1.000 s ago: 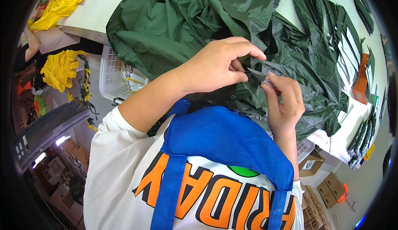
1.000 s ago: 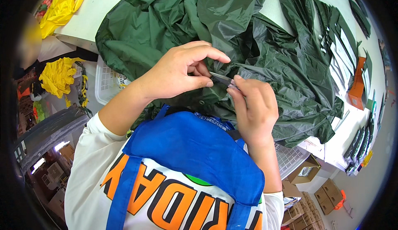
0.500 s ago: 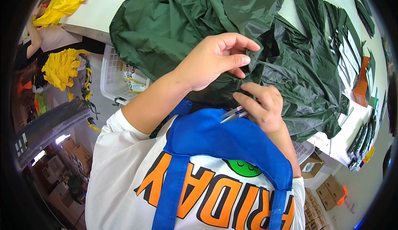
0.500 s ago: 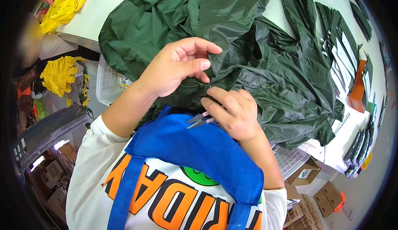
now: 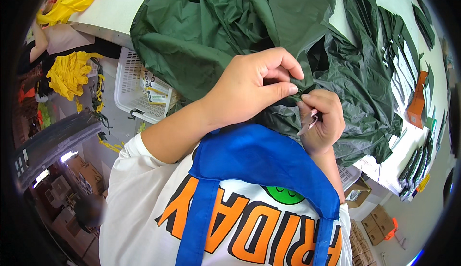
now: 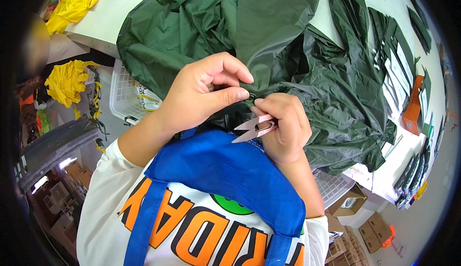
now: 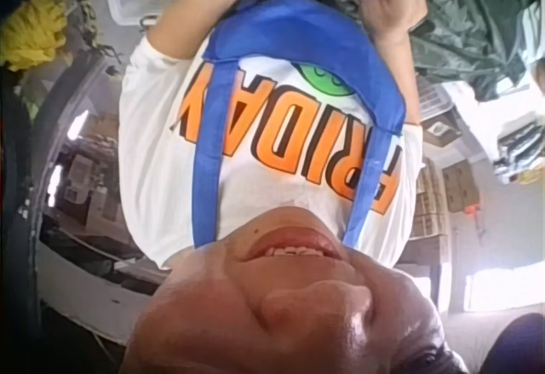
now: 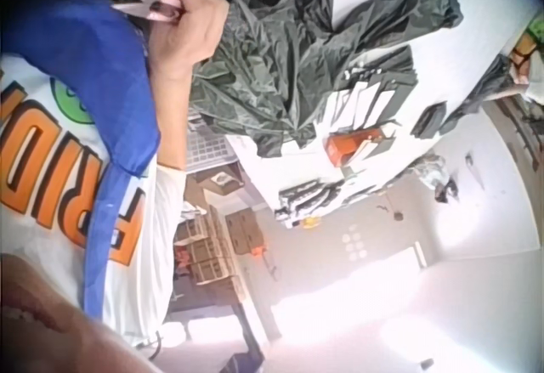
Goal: The person folds a large green fabric item on a white table. They smooth the fabric, fold it in half multiple times, and tuck the edges to create a compact rectangular bundle.
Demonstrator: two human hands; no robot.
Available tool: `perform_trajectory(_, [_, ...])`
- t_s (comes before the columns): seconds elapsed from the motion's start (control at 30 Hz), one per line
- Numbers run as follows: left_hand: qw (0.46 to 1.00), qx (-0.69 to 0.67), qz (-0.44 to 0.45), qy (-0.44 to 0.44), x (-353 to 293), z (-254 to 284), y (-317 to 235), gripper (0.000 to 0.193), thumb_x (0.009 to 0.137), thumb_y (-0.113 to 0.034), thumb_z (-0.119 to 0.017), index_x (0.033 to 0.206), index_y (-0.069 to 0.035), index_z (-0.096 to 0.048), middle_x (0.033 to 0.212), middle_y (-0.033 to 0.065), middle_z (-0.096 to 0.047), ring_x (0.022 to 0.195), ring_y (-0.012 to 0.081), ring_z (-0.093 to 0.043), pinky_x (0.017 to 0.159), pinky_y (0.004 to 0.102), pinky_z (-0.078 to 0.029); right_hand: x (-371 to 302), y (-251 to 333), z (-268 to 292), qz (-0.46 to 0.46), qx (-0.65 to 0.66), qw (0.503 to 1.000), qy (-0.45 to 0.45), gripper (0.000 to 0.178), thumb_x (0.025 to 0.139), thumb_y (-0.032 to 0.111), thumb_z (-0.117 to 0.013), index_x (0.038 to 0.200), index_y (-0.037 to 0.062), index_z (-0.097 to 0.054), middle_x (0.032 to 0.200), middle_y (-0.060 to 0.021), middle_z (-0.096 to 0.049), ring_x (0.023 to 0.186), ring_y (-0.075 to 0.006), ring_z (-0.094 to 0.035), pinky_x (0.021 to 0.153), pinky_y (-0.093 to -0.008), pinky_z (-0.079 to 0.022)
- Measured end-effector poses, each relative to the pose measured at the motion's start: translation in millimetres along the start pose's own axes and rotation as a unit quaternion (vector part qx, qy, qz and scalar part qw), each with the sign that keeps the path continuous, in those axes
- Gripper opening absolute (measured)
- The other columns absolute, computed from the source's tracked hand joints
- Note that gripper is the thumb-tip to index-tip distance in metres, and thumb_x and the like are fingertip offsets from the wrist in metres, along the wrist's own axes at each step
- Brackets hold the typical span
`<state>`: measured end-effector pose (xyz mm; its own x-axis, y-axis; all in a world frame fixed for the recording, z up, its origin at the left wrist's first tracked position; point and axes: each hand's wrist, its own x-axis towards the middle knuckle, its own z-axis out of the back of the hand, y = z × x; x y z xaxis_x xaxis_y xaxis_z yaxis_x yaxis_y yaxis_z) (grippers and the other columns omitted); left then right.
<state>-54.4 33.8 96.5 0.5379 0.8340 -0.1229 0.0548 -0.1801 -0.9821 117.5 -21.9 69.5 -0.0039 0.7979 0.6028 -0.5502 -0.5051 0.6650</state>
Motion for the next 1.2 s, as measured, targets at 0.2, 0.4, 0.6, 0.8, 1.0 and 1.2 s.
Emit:
perform_trajectory(0.2, [0.999, 0.035, 0.002, 0.017, -4, 4, -4, 0.017, 0.086, -0.002, -0.063, 0.101, -0.001, -0.054, 0.083, 0.0, -0.059, 0.077, 0.0022, -0.054, 0.069, 0.0173, -0.042, 0, 4, -2, -0.017, -0.017, 1.0, -0.016, 0.023, 0.064, -0.009, -0.074, 0.081, 0.0008, -0.061, 0.072, -0.0088, -0.059, 0.065, -0.0206, -0.059, 0.058, -0.0284, -0.049])
perform_trajectory(0.4, [1.0, -0.001, 0.015, 0.01, -8, 5, 0, 0.018, 0.085, 0.0, -0.064, 0.098, -0.002, -0.051, 0.085, 0.0003, -0.057, 0.08, 0.0025, -0.056, 0.07, 0.0174, -0.042, -1, 6, -5, -0.057, -0.001, 0.998, -0.005, 0.021, 0.066, -0.008, -0.072, 0.082, 0.0003, -0.06, 0.074, -0.0103, -0.059, 0.067, -0.0225, -0.06, 0.06, -0.0304, -0.049])
perform_trajectory(0.6, [0.997, -0.03, 0.063, 0.031, -10, 5, 17, 0.025, 0.085, 0.002, -0.062, 0.104, -0.004, -0.047, 0.093, 0.0036, -0.059, 0.085, 0.0055, -0.057, 0.074, 0.0212, -0.045, -12, -3, -5, -0.102, -0.006, 0.994, 0.025, 0.018, 0.07, -0.009, -0.066, 0.082, 0.0013, -0.059, 0.074, -0.0112, -0.058, 0.067, -0.0232, -0.058, 0.06, -0.0296, -0.046])
perform_trajectory(0.8, [0.977, 0.179, -0.069, -0.093, 9, 81, 16, 0.04, 0.081, -0.007, -0.068, 0.117, -0.004, -0.052, 0.116, 0.0085, -0.06, 0.104, 0.0177, -0.06, 0.091, 0.0329, -0.046, -26, -27, 26, -0.195, 0.015, 0.973, 0.12, 0.008, 0.079, -0.001, -0.062, 0.084, 0.0012, -0.057, 0.078, -0.0091, -0.056, 0.065, -0.0174, -0.05, 0.059, -0.026, -0.041])
perform_trajectory(1.0, [0.699, 0.506, 0.137, -0.486, -34, 295, 92, 0.058, 0.079, -0.023, -0.072, 0.125, -0.001, -0.046, 0.122, 0.0181, -0.055, 0.111, 0.0339, -0.053, 0.097, 0.0418, -0.041, -49, -39, 51, -0.308, 0.08, 0.944, 0.082, 0.013, 0.079, -0.006, -0.057, 0.086, 0.0021, -0.051, 0.082, -0.0057, -0.05, 0.07, -0.0113, -0.041, 0.064, -0.0217, -0.034])
perform_trajectory(1.2, [0.895, 0.001, 0.156, -0.417, -73, 334, 110, 0.024, 0.089, -0.02, -0.06, 0.108, -0.006, -0.053, 0.118, 0.0099, -0.057, 0.106, 0.0207, -0.056, 0.089, 0.0371, -0.045, -57, -51, 53, -0.37, 0.149, 0.916, 0.032, 0.013, 0.083, -0.002, -0.058, 0.091, 0.0023, -0.048, 0.089, -0.004, -0.046, 0.073, -0.0083, -0.037, 0.065, -0.0195, -0.03])
